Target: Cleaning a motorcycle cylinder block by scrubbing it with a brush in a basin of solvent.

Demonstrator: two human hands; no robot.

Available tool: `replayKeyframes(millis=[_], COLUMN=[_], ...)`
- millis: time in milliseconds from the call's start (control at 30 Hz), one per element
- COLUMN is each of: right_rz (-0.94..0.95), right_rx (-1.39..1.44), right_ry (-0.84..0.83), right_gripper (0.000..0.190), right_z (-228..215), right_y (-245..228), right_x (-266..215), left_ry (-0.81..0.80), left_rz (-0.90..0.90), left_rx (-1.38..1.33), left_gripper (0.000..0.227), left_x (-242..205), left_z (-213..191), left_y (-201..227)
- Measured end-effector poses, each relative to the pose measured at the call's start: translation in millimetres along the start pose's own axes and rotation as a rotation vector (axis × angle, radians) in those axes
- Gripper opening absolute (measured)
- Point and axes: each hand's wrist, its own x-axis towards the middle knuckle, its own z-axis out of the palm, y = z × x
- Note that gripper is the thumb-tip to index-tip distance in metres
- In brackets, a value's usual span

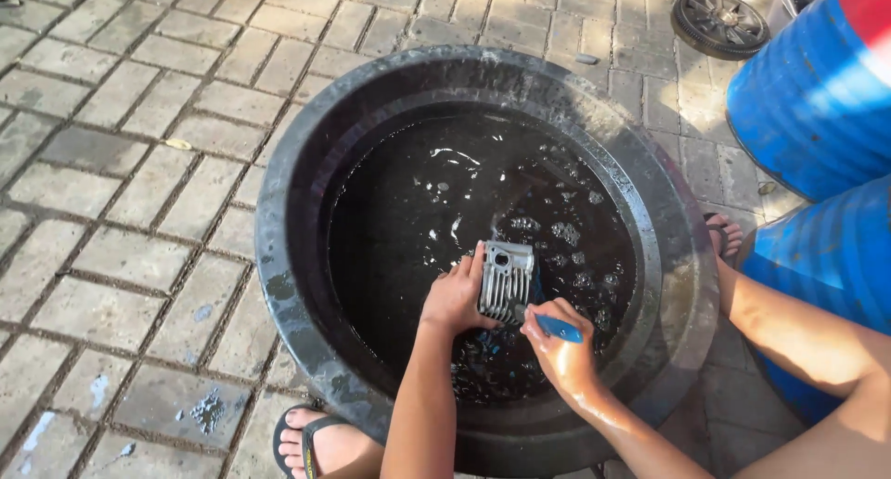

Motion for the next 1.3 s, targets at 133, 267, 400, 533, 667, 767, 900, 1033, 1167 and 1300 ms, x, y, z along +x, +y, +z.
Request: replayKeyframes(millis=[133,267,400,533,667,767,900,1033,1167,1300], right_rz=[0.052,-0.038,-0.06,0.2,0.268,0.354,0.767,0.638,0.076,-0.035], right_rx=[-0.044,-0.141,-0.174,0.026,-0.175,-0.399,-0.29,-0.062,-0.116,-0.165], right_ry=[-0.042,-0.009,-0.132,-0.159,-0.093,-0.161,-0.39,-0.257,-0.207,-0.247], right_gripper=[0.006,0.006,0.01,0.013,0.012,0.015,0.019,0.023,0.011,0.005], right_z=[-5,1,3,-31,-70,-81,-68,-62,-22,11], right_y=[-18,-28,2,13,33,97,64,7,-51,2], right_x=[15,32,12,26,71,64,57,59,46,6], left_ry=[-0.007,-0.01,-0.012,-0.078,-0.111,-0.128,-0.176,-0.174,-0.168,-0.154], left_rz=[-0.021,-0.015,-0.016,-0.044,-0.053,-0.043,-0.055,-0.054,-0.042,-0.02], left_rx=[0.028,0.013,-0.007,-0.023,-0.08,-0.089,-0.063,-0.104,-0.087,-0.005], left_gripper=[0.155,0.157,0.157,0.155,0.153,0.15,0.149,0.144,0.142,0.142], left_x=[-6,-2,-7,-7,-14,-12,-10,-12,-15,-9], left_z=[-10,0,-9,-25,-40,-45,-46,-52,-57,-31], left_y=[5,3,5,10,13,18,14,16,21,11])
